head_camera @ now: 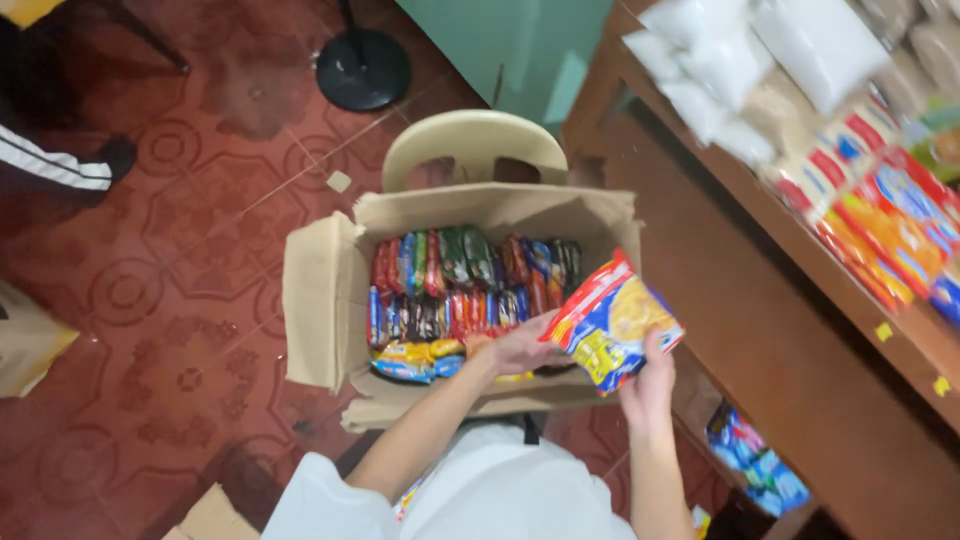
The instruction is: Stock packaged noodles from a cardboard box onto grocery store shelves.
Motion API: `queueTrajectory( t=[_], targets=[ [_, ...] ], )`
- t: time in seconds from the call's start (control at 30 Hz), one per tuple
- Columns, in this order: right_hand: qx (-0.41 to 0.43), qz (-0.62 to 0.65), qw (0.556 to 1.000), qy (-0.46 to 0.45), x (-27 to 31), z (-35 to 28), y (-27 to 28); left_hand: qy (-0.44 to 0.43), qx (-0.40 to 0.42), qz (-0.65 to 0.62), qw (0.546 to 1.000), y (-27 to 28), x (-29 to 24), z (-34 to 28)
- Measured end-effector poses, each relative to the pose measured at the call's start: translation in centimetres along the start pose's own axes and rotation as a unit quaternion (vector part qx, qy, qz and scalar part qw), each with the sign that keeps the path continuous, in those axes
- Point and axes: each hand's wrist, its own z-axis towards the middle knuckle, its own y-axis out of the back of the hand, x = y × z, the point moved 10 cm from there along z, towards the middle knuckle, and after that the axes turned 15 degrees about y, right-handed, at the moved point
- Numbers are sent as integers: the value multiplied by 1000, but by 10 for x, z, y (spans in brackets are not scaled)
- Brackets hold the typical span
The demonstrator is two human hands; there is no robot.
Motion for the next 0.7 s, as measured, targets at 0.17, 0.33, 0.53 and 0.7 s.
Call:
queueTrajectory(
  t=[0.17,0.33,0.53,0.7],
  targets=[
    [-21,62,995,72,54,-19,34,17,125,36,991,-40,49,61],
    [-84,163,979,90,83,-54,96,59,52,65,995,-86,116,95],
    [-94,144,963,205,142,-112,170,133,-75,177,972,-126,200,126],
    [-133,160,937,283,193,-170,232,92,-41,320,942,-192,228,150]
  ],
)
